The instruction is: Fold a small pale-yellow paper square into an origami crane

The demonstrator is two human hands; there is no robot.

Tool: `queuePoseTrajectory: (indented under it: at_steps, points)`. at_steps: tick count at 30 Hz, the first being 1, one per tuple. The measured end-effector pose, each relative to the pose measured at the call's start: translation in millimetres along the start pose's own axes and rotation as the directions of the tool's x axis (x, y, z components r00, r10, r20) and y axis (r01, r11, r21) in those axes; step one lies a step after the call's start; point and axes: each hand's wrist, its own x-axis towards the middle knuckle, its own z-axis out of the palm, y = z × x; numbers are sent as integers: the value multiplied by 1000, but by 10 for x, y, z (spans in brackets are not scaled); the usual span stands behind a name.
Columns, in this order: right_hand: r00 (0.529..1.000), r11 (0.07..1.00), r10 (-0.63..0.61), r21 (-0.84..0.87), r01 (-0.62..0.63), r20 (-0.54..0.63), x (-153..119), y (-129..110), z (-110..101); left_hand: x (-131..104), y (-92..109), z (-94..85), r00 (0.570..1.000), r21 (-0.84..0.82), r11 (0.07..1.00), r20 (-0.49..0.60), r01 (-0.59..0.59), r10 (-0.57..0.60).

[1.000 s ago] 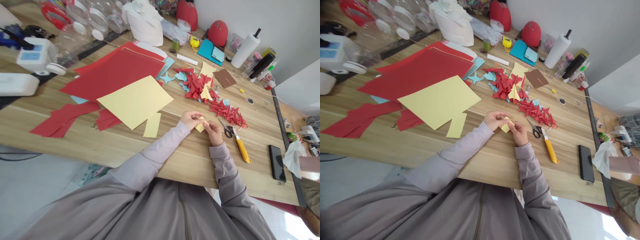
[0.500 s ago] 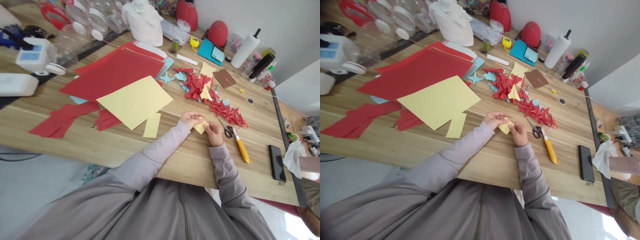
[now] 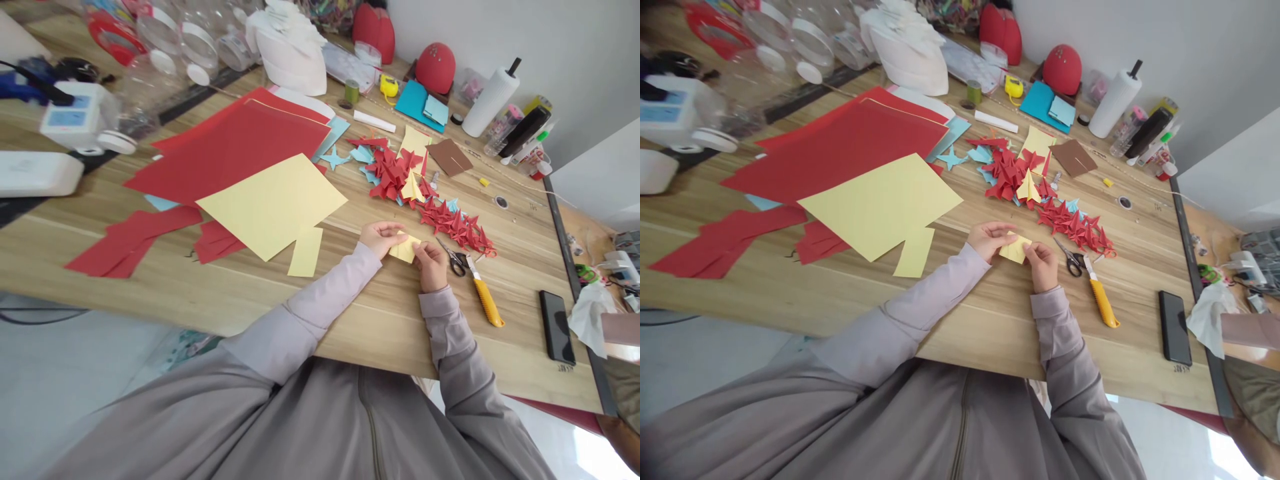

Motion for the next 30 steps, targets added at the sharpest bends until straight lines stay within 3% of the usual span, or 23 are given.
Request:
queuePoseTrajectory:
  at_steps: [4,8,18,22,30]
  points:
    - [996,1000,6,30,-3,-92,25,48,-10,-59,82,10,997,161,987,71,6,-17]
    - [995,998,-6,66,13,-104,30,57,-3,-86,113,19,997,250,968,79,-9,-11]
    - [994,994,-99,-58,97,-41,2,-1,42,-75,9,24,997,280,960,81,-34,12]
    - [995,995,-92,-47,90,-31,-6,2,30,-69,28,17,987,180,980,122,83,-106]
    - [1000,992,10,127,-10,-2,-17,-2,17,-51,82,-6,923,-7,950,235,314,-303]
